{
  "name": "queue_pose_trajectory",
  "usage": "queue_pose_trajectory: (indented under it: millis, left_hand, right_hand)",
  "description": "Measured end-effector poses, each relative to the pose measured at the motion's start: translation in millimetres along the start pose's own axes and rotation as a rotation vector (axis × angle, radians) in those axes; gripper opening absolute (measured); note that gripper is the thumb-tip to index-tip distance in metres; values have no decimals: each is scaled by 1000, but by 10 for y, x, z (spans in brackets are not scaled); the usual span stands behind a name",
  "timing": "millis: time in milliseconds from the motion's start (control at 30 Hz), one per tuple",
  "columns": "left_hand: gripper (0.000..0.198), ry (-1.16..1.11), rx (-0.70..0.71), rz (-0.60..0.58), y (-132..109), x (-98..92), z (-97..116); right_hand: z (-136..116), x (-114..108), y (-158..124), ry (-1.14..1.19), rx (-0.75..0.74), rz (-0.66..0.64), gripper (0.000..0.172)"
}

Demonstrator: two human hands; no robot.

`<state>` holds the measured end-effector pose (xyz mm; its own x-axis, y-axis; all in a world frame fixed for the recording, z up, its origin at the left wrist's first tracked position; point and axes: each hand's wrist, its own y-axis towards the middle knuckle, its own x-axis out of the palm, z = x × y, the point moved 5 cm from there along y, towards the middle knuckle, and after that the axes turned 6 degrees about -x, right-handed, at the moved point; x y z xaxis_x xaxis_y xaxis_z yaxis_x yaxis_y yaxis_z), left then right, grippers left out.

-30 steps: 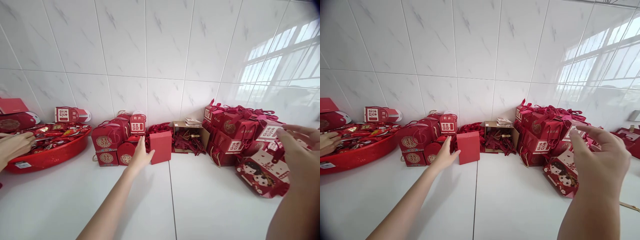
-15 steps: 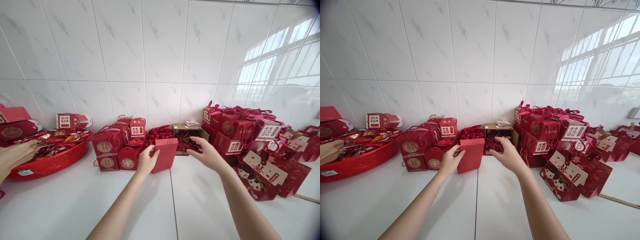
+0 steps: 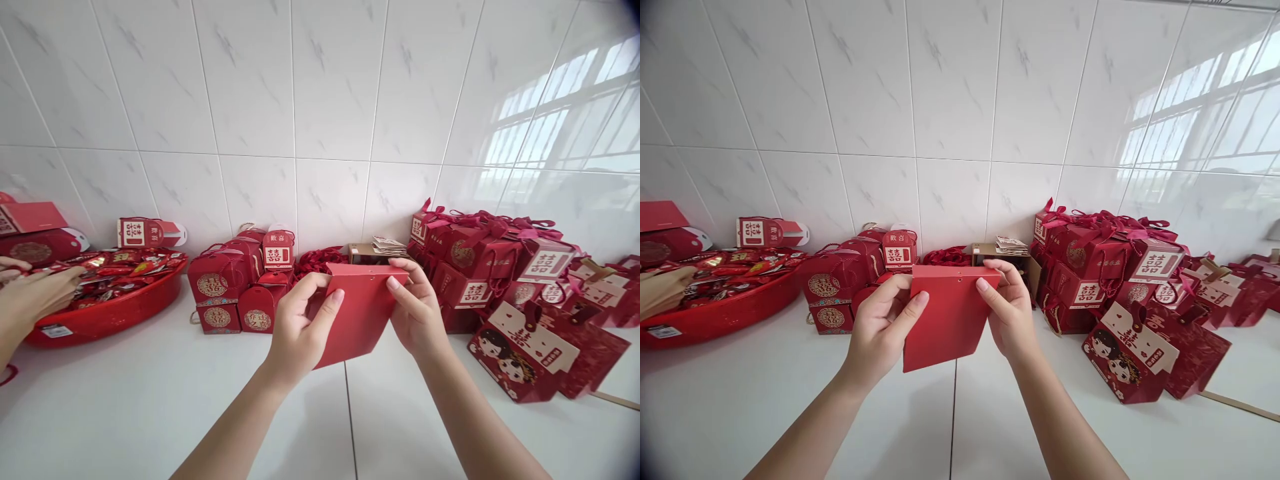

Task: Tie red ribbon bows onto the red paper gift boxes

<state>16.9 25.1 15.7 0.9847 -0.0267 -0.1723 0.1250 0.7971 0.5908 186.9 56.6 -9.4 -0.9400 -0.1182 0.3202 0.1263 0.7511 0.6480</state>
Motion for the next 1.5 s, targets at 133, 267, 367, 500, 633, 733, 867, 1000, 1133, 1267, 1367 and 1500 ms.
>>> queue_pose_trajectory:
  millis: [133, 267, 367, 500, 633, 733, 867, 1000, 1133, 1267, 1367, 1500]
  left_hand:
    - [29, -88, -61, 112, -7, -7, -35]
    - [48, -61, -145, 98, 62, -2, -208]
    - [27, -65, -231, 12, 145, 20, -577]
    - [27, -10, -308, 118, 168, -20, -1208]
    - [32, -17, -335, 169, 123, 21, -1609]
    - [33, -14, -334, 215, 121, 56, -1717]
    - [32, -40, -345, 185, 152, 97, -1764]
    - [33, -59, -372, 161, 158, 94, -1794]
    - [37, -49, -416, 167, 147, 75, -1842]
    - [39, -62, -413, 147, 148, 61, -1866]
    - [39, -68, -390, 135, 155, 49, -1858]
    - [39, -66, -403, 92, 165, 45, -1860]
  right_hand:
    - [7, 14, -47, 49, 75, 106, 20]
    - [183, 55, -63, 145, 198, 133, 24]
    - [444, 33, -61, 183, 225, 138, 28]
    - [909, -83, -116, 48, 246, 133, 31]
    - [1241, -157, -125, -99, 265, 24, 29]
    - [1293, -344, 130, -462, 154, 94, 50]
    - [1269, -723, 777, -875, 75, 236, 43]
    - [1271, -1050, 1332, -1115, 87, 310, 25]
    - [1381, -1164, 1578, -1240, 115, 279, 19]
    - [1398, -1133, 1711, -1267, 70, 195, 24]
    - [1236, -1003, 1693, -1230, -42, 101, 35]
    - [927, -626, 1266, -1108, -202, -194, 34]
